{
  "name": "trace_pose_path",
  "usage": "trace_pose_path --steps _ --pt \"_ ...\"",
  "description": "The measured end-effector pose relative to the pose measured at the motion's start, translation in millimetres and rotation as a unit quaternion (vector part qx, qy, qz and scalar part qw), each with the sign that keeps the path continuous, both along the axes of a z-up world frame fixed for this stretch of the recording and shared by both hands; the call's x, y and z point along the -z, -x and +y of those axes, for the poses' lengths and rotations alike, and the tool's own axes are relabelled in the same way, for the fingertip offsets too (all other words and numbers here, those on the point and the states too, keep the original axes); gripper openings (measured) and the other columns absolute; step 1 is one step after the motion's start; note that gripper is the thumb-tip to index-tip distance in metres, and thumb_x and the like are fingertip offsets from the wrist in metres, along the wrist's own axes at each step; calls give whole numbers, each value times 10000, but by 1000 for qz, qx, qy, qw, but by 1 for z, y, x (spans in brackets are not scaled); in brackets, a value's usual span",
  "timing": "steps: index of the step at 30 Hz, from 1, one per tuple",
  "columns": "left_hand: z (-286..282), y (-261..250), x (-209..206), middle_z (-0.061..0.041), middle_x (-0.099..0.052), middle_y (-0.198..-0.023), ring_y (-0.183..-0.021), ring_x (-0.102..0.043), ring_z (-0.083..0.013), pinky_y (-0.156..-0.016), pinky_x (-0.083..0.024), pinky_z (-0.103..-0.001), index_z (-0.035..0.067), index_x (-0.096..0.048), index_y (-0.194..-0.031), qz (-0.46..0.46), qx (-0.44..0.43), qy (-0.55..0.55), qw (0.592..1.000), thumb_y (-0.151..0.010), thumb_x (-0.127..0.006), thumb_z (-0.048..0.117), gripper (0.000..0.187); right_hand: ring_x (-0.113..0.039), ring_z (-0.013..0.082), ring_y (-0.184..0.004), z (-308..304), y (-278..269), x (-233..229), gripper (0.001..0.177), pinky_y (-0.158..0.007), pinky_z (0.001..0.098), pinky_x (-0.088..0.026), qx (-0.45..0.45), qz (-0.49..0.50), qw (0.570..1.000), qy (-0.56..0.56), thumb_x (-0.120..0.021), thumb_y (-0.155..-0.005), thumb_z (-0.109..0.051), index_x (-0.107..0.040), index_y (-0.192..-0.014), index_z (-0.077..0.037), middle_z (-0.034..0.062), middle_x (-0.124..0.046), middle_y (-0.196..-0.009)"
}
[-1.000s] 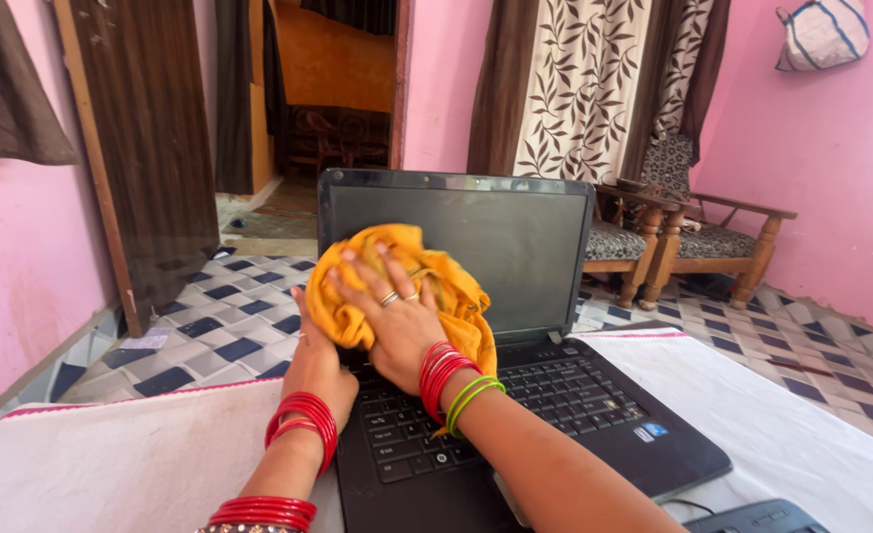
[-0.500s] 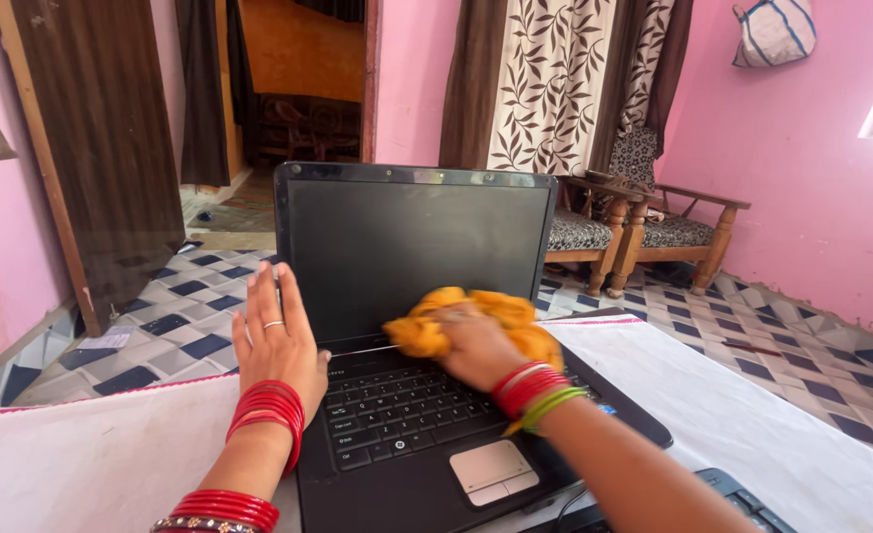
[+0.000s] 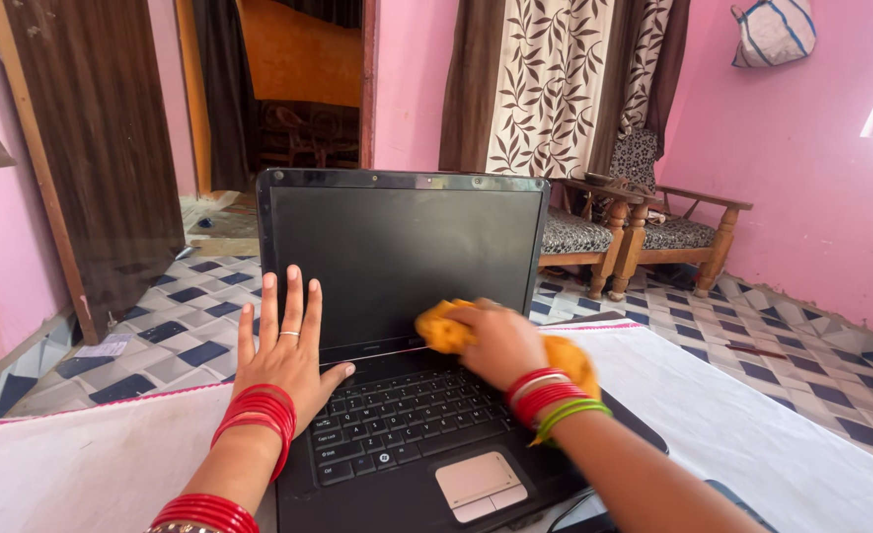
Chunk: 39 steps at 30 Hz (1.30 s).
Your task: The person sits on the floor and organizes several notebooks and papers on a table. They then use a yellow cloth to wipe the screen and keyboard of a laptop and an external keyboard. Finally, they wipe the cover of a green notebook.
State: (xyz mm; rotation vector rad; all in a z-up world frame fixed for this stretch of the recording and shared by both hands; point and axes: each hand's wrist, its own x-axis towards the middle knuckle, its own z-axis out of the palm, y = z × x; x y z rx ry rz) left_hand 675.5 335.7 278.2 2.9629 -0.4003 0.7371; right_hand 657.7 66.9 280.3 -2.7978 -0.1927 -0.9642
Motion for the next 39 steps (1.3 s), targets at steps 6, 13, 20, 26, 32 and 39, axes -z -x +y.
trace_pose_path --steps 6,13,20,26,32,39 --pt "1 -6 5 -72 149 -1683 -1544 172 -280 -1222 41 -511 154 -16 -1648 -29 20 19 999 -799 -665 639 1173 -434 398 -1462 95 -11 -24 753 -1206 538 -390 -122 -302 945 38 -672 -741 -53 -531 -1473 -160 143 -462 -1554" --pt "0 -12 8 -51 181 -1726 -1521 231 -290 -1186 117 -560 184 14 -1640 6 6 21 1000 -797 -657 648 1173 -316 384 -1489 107 -41 -44 964 -1077 696 -305 -18 -236 969 71 -713 -655 -132 -357 -1547 -207 121 -322 -1611" --pt "-2 -12 7 -24 209 -1725 -1513 250 -267 -1176 128 -566 203 47 -1639 13 2 2 1000 -831 -599 670 1136 -411 409 -1427 15 -95 -40 382 -1053 636 -382 178 -273 935 -138 -574 -958 -290 -634 -1272 -81 195 -433 -1592" --pt "-1 -9 8 -22 216 -1695 -1522 239 -268 -1184 113 -575 199 47 -1643 16 -5 -6 1000 -849 -578 681 1119 -553 493 -1210 -71 -100 9 404 -1026 563 -443 179 -158 933 -271 -542 -986 -356 -636 -1266 -81 284 -647 -1243" --pt "-1 -9 11 -2 174 -1719 -1532 205 -256 -1187 78 -595 210 5 -1633 -7 -1 10 1000 -817 -599 673 1116 -636 471 -1069 -95 -72 40 560 -928 551 -494 197 8 942 -271 -677 -848 -387 -530 -1318 -122 265 -700 -1099" --pt "4 -21 25 27 115 -1730 -1526 159 -237 -1176 28 -604 235 -61 -1641 -63 30 46 997 -893 -500 556 925 -715 405 -962 -42 -48 31 349 -878 511 -562 132 51 989 -45 -617 -878 -362 -739 -1017 -65 227 -743 -997"
